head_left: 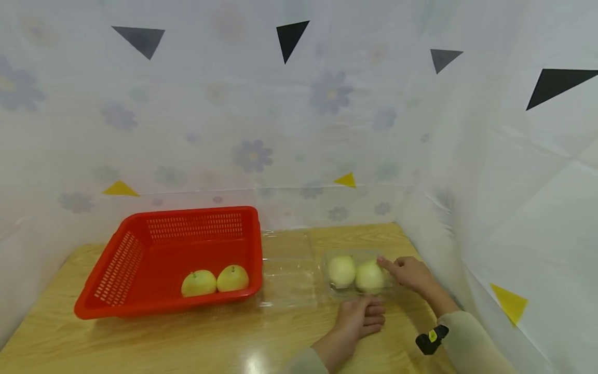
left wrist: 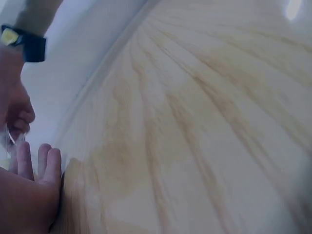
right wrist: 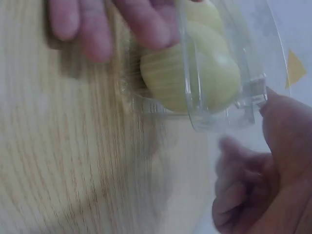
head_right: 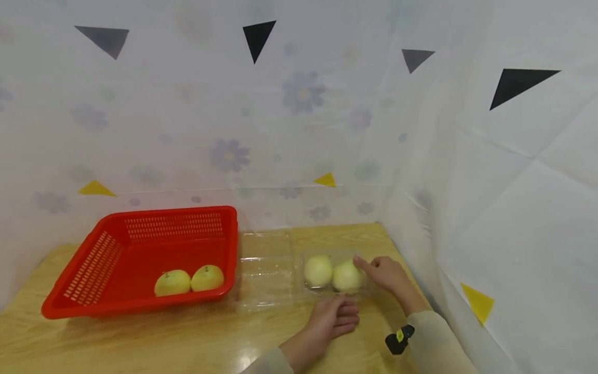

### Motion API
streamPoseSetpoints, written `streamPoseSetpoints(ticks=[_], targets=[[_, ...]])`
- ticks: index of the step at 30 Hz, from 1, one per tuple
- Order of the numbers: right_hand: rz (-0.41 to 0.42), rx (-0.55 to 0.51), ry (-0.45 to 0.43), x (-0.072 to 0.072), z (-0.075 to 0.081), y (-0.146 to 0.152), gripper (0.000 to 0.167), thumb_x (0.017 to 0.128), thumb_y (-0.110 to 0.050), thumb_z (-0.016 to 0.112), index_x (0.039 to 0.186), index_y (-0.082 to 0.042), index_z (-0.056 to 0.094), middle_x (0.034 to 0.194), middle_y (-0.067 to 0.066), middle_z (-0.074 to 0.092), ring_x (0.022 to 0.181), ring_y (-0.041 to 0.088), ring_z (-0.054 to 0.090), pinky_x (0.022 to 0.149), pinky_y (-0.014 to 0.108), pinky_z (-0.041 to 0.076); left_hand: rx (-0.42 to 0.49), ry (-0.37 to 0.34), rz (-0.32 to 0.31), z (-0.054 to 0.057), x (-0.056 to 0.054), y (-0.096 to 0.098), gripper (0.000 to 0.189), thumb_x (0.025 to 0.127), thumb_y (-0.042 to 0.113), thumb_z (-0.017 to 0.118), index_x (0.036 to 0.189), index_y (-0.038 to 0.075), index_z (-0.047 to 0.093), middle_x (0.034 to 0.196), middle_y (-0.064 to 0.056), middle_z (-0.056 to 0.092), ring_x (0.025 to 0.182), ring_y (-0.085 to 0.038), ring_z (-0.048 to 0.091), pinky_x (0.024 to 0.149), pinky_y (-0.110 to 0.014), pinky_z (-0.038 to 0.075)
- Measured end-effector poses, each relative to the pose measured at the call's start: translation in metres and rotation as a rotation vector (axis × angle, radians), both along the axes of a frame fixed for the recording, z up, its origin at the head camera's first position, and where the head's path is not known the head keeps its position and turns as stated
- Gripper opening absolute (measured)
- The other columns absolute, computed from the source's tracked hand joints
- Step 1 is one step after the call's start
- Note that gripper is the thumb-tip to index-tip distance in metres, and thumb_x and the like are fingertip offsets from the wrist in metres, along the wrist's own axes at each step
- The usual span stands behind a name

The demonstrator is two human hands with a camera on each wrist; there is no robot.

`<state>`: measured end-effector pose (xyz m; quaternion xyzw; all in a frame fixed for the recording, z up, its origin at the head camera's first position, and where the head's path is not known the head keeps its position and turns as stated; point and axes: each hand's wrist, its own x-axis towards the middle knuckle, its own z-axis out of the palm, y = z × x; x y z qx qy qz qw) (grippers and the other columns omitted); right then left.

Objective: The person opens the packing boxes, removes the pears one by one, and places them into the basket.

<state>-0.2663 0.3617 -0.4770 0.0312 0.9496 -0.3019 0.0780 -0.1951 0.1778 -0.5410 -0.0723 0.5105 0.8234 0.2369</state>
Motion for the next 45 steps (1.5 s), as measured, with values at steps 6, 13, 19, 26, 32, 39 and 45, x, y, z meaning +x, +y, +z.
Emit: streamPoseSetpoints(ticks=[6, 13, 19, 26, 32, 39, 45], targets=[[0.382, 0.121, 0.433, 0.009, 0.016, -0.021, 0.059, 0.088, -0.037, 0.072, 0.138, -0.011, 0.054, 0.137, 0.019, 0.054, 0.121, 0.042, 0.053, 0.093, 0.063, 0.044, 0.074, 0.008, -0.013, 0.001, -0.003, -0.006, 0.032, 0.097, 0.026, 0.06, 0.105, -0.002, 0.072, 0.094, -0.013, 0.076, 0.091, -0.029, 0.074, 0.082, -0.041, 0.06], [0.8, 0.483, 0.345, 0.025, 0.027, -0.059, 0.096, 0.077, -0.019, 0.081, 0.156, -0.04, 0.031, 0.167, 0.015, 0.009, 0.146, 0.057, 0.011, 0.102, 0.082, 0.019, 0.068, 0.023, -0.014, -0.001, -0.002, -0.008, 0.027, 0.097, 0.024, 0.058, 0.103, 0.003, 0.073, 0.09, -0.007, 0.076, 0.086, -0.022, 0.073, 0.079, -0.039, 0.06], [0.818, 0.563, 0.315, 0.029, 0.026, -0.071, 0.077, 0.091, -0.023, 0.071, 0.155, -0.04, 0.032, 0.161, 0.017, 0.028, 0.138, 0.058, 0.03, 0.097, 0.081, 0.03, 0.093, 0.006, -0.008, -0.004, -0.001, -0.006, 0.029, 0.099, 0.024, 0.055, 0.107, 0.003, 0.072, 0.094, -0.009, 0.075, 0.09, -0.027, 0.072, 0.082, -0.043, 0.059], [0.795, 0.574, 0.365, 0.03, 0.01, -0.072, 0.087, 0.086, -0.022, 0.079, 0.155, -0.042, 0.03, 0.161, 0.014, 0.03, 0.138, 0.056, 0.034, 0.096, 0.081, 0.031, 0.047, 0.009, 0.048, -0.002, 0.003, -0.009, 0.033, 0.1, 0.021, 0.045, 0.107, 0.002, 0.07, 0.093, -0.009, 0.075, 0.088, -0.029, 0.073, 0.079, -0.045, 0.06], [0.775, 0.608, 0.447, 0.033, 0.006, -0.076, 0.095, 0.078, -0.018, 0.085, 0.155, -0.04, 0.032, 0.159, 0.014, 0.036, 0.135, 0.053, 0.04, 0.093, 0.077, 0.038, 0.033, 0.057, 0.02, -0.002, 0.005, -0.015, 0.037, 0.102, 0.021, 0.04, 0.112, 0.001, 0.069, 0.096, -0.01, 0.074, 0.09, -0.031, 0.073, 0.082, -0.047, 0.059], [0.815, 0.663, 0.517, 0.03, 0.015, -0.072, 0.087, 0.078, -0.027, 0.086, 0.152, -0.035, 0.04, 0.153, 0.013, 0.045, 0.129, 0.049, 0.05, 0.088, 0.074, 0.045, 0.075, 0.055, -0.03, -0.003, 0.002, -0.013, 0.034, 0.099, 0.025, 0.05, 0.109, 0.0, 0.07, 0.099, -0.013, 0.074, 0.095, -0.032, 0.072, 0.086, -0.047, 0.058], [0.857, 0.618, 0.491, 0.031, 0.026, -0.068, 0.086, 0.079, -0.005, 0.081, 0.151, -0.031, 0.042, 0.151, 0.012, 0.047, 0.127, 0.048, 0.052, 0.087, 0.072, 0.046, 0.088, 0.07, -0.068, -0.003, 0.004, -0.012, 0.033, 0.098, 0.025, 0.053, 0.109, 0.0, 0.071, 0.103, -0.014, 0.074, 0.098, -0.033, 0.071, 0.088, -0.045, 0.058]])
